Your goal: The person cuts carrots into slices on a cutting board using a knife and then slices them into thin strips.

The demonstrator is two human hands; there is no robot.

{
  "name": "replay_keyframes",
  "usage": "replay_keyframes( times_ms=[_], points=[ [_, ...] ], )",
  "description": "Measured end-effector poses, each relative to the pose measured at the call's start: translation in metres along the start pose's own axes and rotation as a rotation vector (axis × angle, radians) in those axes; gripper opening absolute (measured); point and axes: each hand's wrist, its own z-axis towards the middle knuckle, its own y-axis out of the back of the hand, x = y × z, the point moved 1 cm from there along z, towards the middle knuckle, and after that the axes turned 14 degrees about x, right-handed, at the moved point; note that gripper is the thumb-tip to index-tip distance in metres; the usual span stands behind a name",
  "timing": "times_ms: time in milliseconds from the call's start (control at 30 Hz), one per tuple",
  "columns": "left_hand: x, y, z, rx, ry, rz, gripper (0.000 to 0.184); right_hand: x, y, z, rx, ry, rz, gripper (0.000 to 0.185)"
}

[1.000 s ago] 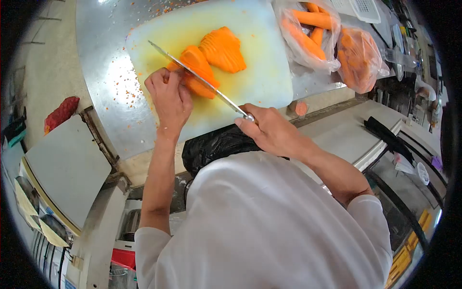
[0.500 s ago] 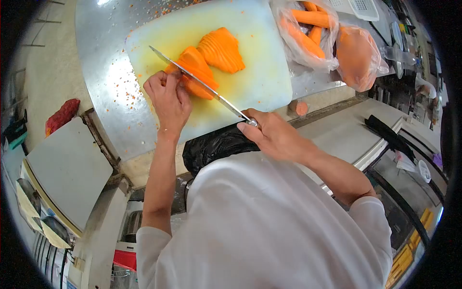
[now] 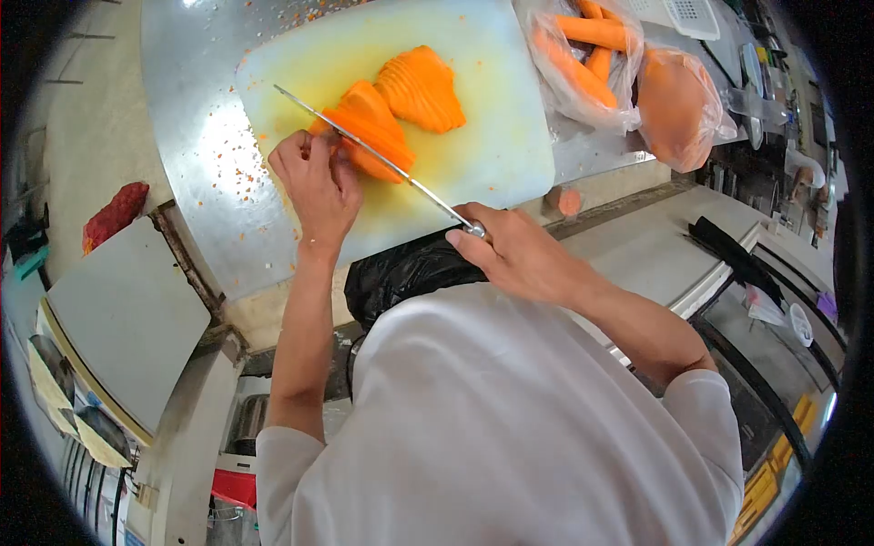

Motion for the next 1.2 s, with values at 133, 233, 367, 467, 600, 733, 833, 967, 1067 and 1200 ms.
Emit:
replay_keyframes(
  times_ms=[133,233,367,467,600,733,833,967,1067,1200],
  points=[
    [0.005,0.000,-0.002,0.010,-0.029,0.026,0.032,-0.021,-0.010,0.048,-0.065,0.133,-0.080,0.044],
    [0.003,0.000,0.002,-0.037,-0.043,0.000,0.026,-0.023,-0.015,0.077,-0.126,0.199,-0.142,0.045],
    [0.005,-0.003,0.001,-0.049,-0.046,0.004,0.026,0.004,-0.003,0.045,-0.061,0.147,-0.072,0.041],
    [0.004,-0.001,-0.005,-0.032,-0.032,0.008,0.025,0.004,-0.002,0.008,0.003,0.033,-0.026,0.043],
    [0.005,-0.001,-0.003,-0.019,-0.012,-0.010,0.024,-0.002,0.000,0.010,0.022,0.035,0.021,0.043],
    [0.005,-0.001,-0.007,-0.016,0.001,-0.002,0.027,-0.022,-0.019,0.070,-0.070,0.176,-0.078,0.040],
    [0.007,-0.003,-0.011,-0.001,0.020,0.023,0.030,-0.016,-0.017,0.076,-0.124,0.202,-0.097,0.040],
    [0.008,-0.003,-0.008,-0.038,0.001,-0.011,0.033,0.014,-0.002,0.022,0.030,0.030,-0.025,0.039],
    [0.011,-0.005,-0.005,-0.037,-0.013,-0.012,0.037,0.011,0.000,0.008,0.036,-0.004,0.004,0.038],
    [0.010,-0.003,-0.005,-0.025,-0.014,-0.023,0.040,-0.017,-0.014,0.055,-0.055,0.137,-0.093,0.040]
  ],
)
